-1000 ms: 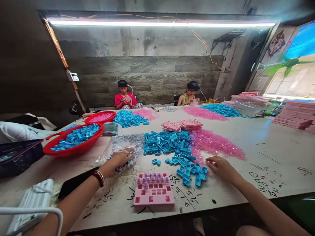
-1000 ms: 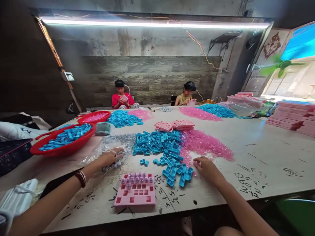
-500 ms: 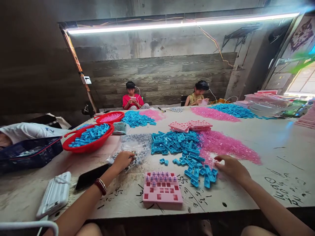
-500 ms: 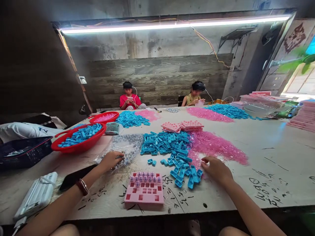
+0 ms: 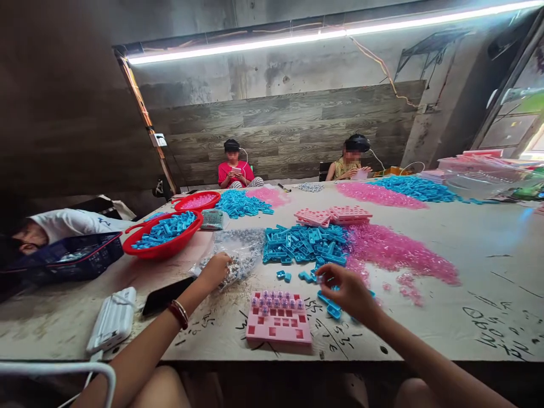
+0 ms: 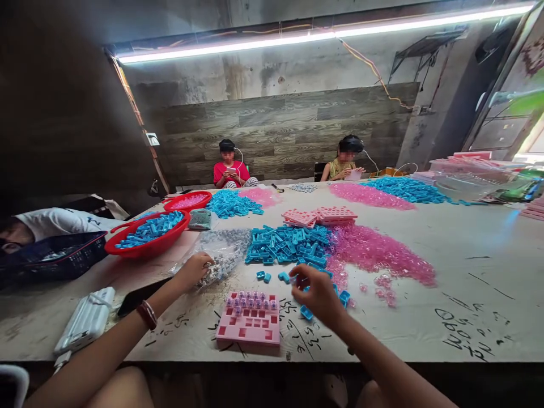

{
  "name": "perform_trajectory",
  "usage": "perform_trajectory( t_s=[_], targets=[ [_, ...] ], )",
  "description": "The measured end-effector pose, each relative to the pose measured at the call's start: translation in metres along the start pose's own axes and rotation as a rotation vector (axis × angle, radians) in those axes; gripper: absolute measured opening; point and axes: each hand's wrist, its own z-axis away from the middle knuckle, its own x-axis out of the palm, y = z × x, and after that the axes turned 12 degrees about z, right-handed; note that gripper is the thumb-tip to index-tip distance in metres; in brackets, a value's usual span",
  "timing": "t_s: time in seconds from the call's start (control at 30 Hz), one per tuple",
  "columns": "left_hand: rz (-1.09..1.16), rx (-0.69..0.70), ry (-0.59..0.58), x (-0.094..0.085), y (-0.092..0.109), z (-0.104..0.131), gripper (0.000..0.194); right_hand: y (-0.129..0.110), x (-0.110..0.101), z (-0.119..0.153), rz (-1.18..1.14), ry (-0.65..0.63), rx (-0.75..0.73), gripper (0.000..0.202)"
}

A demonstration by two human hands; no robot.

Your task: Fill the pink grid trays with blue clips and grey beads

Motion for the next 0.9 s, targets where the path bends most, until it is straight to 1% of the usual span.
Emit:
perform_trajectory(
  t_s=[0.07, 0.17, 0.23, 0.3, 0.37, 0.4, 0.47, 0.57, 0.6, 0.67, 0.77, 0.9],
  targets=[
    [0.046, 0.047, 0.021, -0.007, 0.017, 0.012, 0.023, -0.016, 0.016, 0.005, -0.046, -0.136, -0.081, 0.017],
    [0.203, 0.166, 0.03, -0.015, 0.054, 0.036, 0.012, -0.027, 0.035, 0.011, -0.069, -0.264, -0.164, 0.023],
    [0.303, 0.216, 0.006, -0.018, 0.082, 0.05, 0.009, -0.027, 0.041, 0.013, -0.073, -0.309, -0.163, 0.025],
    [0.423, 0.243, -0.03, -0.018, 0.106, 0.06, 0.007, -0.026, 0.043, 0.012, -0.076, -0.34, -0.142, 0.025],
    [0.523, 0.265, -0.056, -0.014, 0.121, 0.063, 0.008, -0.025, 0.043, 0.011, -0.073, -0.356, -0.139, 0.025],
    [0.549, 0.275, -0.053, -0.009, 0.125, 0.063, 0.008, -0.025, 0.043, 0.011, -0.072, -0.357, -0.148, 0.025],
    [0.567, 0.277, -0.032, 0.003, 0.125, 0.061, 0.008, -0.026, 0.042, 0.009, -0.069, -0.359, -0.171, 0.025],
    [0.61, 0.249, -0.043, 0.025, 0.115, 0.057, 0.01, -0.027, 0.044, 0.007, -0.07, -0.39, -0.192, 0.025],
    [0.619, 0.259, -0.06, 0.031, 0.11, 0.056, 0.01, -0.028, 0.044, 0.005, -0.072, -0.402, -0.199, 0.025],
    [0.592, 0.331, -0.082, 0.041, 0.1, 0.055, 0.009, -0.03, 0.046, 0.002, -0.072, -0.415, -0.218, 0.025],
    [0.485, 0.457, -0.093, 0.048, 0.092, 0.054, 0.013, -0.032, 0.048, -0.003, -0.036, -0.425, -0.251, 0.026],
    [0.362, 0.519, -0.092, 0.05, 0.09, 0.052, 0.018, -0.036, 0.051, -0.006, 0.067, -0.395, -0.341, 0.026]
  ],
)
